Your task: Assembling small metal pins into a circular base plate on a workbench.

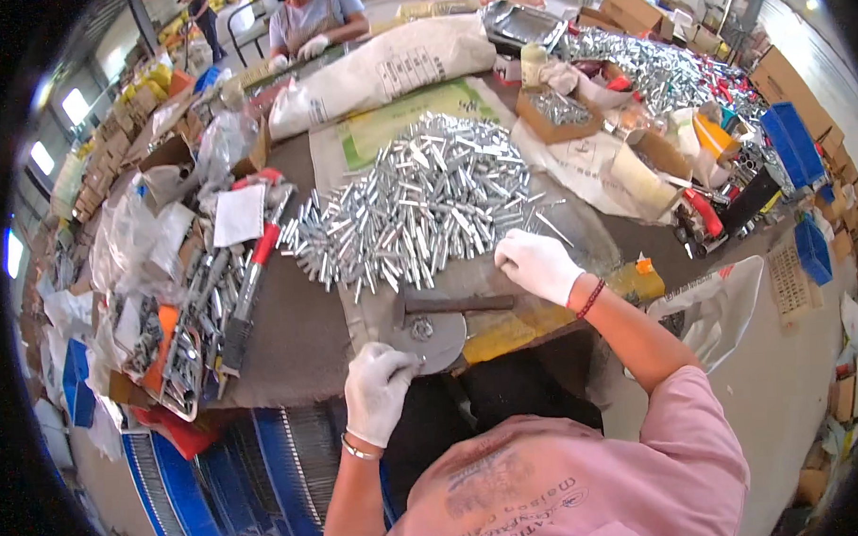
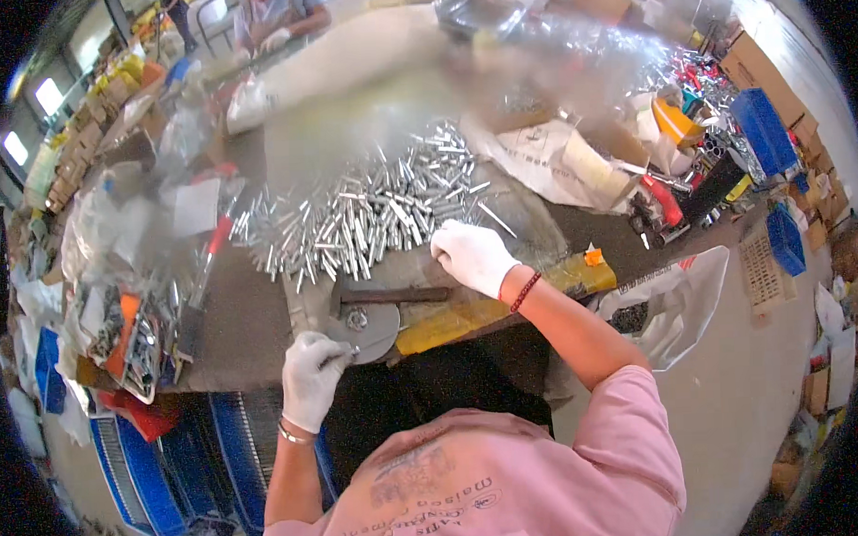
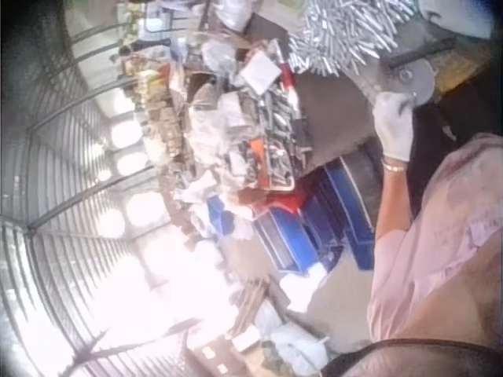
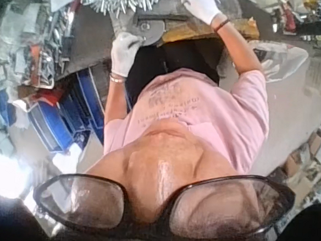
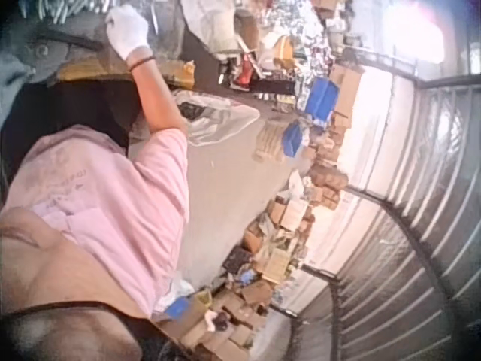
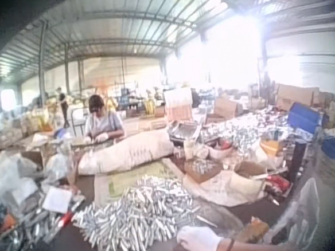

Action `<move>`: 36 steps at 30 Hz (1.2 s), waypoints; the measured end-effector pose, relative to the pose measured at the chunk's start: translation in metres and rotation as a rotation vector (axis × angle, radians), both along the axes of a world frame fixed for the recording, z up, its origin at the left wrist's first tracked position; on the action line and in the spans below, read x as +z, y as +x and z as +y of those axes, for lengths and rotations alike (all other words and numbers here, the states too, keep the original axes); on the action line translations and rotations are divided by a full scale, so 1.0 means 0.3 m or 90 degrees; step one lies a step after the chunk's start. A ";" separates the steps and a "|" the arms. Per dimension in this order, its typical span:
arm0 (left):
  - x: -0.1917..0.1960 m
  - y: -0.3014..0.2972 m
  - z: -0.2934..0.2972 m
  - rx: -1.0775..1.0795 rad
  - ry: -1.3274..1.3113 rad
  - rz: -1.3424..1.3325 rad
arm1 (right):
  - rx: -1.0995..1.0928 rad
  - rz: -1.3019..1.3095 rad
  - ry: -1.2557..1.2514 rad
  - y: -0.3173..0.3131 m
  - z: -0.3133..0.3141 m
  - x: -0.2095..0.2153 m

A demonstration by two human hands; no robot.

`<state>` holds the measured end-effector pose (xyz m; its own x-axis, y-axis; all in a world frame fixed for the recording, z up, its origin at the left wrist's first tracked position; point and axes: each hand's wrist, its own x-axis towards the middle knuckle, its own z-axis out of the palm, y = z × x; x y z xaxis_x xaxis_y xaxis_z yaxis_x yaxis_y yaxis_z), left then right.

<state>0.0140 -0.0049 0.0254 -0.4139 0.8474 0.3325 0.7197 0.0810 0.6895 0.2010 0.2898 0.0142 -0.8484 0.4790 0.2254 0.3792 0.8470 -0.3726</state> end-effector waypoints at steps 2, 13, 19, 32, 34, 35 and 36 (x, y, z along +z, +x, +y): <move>-0.011 -0.013 -0.001 -0.011 0.014 0.013 | -0.008 -0.018 -0.008 -0.005 0.000 0.026; -0.009 -0.018 0.006 -0.007 0.017 -0.003 | 0.036 -0.074 0.006 -0.019 0.046 0.046; -0.008 -0.017 0.002 -0.009 0.014 -0.005 | 0.043 0.000 0.049 -0.058 -0.032 0.078; -0.019 0.003 -0.007 -0.003 0.018 0.035 | 0.266 0.166 -0.181 -0.206 -0.486 0.129; -0.026 0.003 -0.015 -0.007 0.009 0.044 | 0.239 0.151 -0.172 -0.194 -0.477 0.098; -0.019 -0.003 -0.013 -0.025 0.046 0.052 | 0.224 0.116 -0.153 -0.190 -0.471 0.087; -0.044 -0.018 -0.013 -0.007 0.042 0.095 | 0.233 0.102 -0.116 -0.191 -0.467 0.081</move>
